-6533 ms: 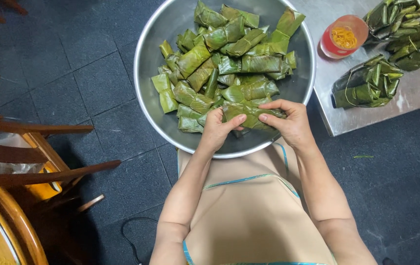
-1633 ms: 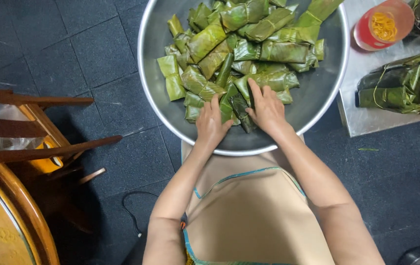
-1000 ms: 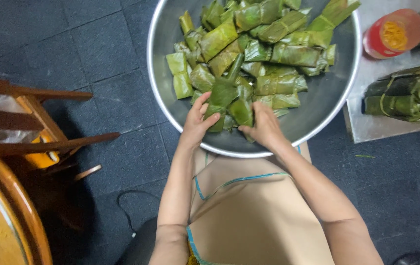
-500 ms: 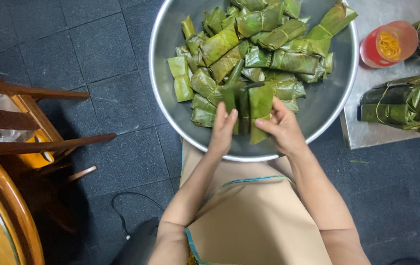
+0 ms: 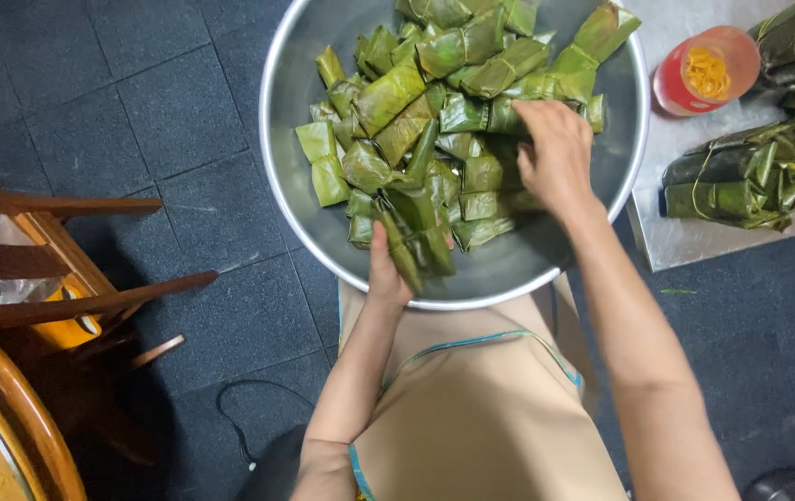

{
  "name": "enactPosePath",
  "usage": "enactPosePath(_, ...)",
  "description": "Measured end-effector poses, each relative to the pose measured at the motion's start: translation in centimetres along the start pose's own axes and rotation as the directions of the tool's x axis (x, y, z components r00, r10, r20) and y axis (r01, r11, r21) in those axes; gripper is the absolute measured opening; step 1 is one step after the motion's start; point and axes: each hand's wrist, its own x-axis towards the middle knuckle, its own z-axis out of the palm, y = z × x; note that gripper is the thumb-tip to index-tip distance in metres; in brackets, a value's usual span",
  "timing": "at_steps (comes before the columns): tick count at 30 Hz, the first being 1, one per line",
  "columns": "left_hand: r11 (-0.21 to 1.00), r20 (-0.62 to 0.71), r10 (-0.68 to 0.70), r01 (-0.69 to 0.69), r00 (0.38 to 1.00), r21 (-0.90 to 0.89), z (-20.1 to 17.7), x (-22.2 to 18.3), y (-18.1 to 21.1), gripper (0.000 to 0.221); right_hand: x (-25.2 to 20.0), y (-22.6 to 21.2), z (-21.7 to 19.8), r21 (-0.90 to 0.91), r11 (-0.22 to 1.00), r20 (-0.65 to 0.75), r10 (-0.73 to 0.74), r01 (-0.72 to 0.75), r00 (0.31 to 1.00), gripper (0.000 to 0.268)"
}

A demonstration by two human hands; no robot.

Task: Sorting and arranging leaf-wrapped food items into a large metal bowl for packaging.

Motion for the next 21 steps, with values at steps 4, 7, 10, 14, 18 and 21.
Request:
enactPosePath(4, 0.992, 0.226, -0.077, 0.097, 0.971, -0.076, 0.6, -0.4, 2.0, 0.102, 1.1, 6.1, 3.0, -0.505, 0.854, -0.028, -0.16, 0.124, 0.987, 0.073)
enactPosePath(7, 0.991, 0.241, -0.061, 0.088, 0.969, -0.104, -0.3, -0.7, 1.7, 0.093, 1.3, 7.5, 3.6, -0.492, 0.858, -0.035, -0.188, 0.147, 0.982, 0.067)
enactPosePath(10, 0.99, 0.24, -0.032, 0.063, 0.97, -0.124, -1.0, -0.7, 1.8, 0.087, 0.1, 1.5, 0.0, 0.206, 0.978, -0.016, 0.041, -0.037, 0.999, 0.036)
enactPosePath(14, 0.984, 0.195, 0.023, 0.013, 0.981, -0.178, -0.9, 0.5, 0.6, 0.067, -5.7, -2.4, 2.3, 0.797, 0.436, 0.247, 0.398, -0.418, 0.884, 0.046)
enactPosePath(18, 0.994, 0.013, 0.109, -0.109, 0.994, -0.027, -1.3, 0.3, 0.3, 0.027, -8.0, -6.9, 3.1, 0.894, 0.079, 0.368, 0.434, -0.442, 0.822, 0.033)
enactPosePath(21, 0.988, 0.071, 0.157, -0.158, 0.985, -0.002, -2.6, 0.9, -1.7, 0.037, -7.4, -10.7, 1.6, 0.906, 0.153, 0.291, 0.45, -0.394, 0.844, 0.035)
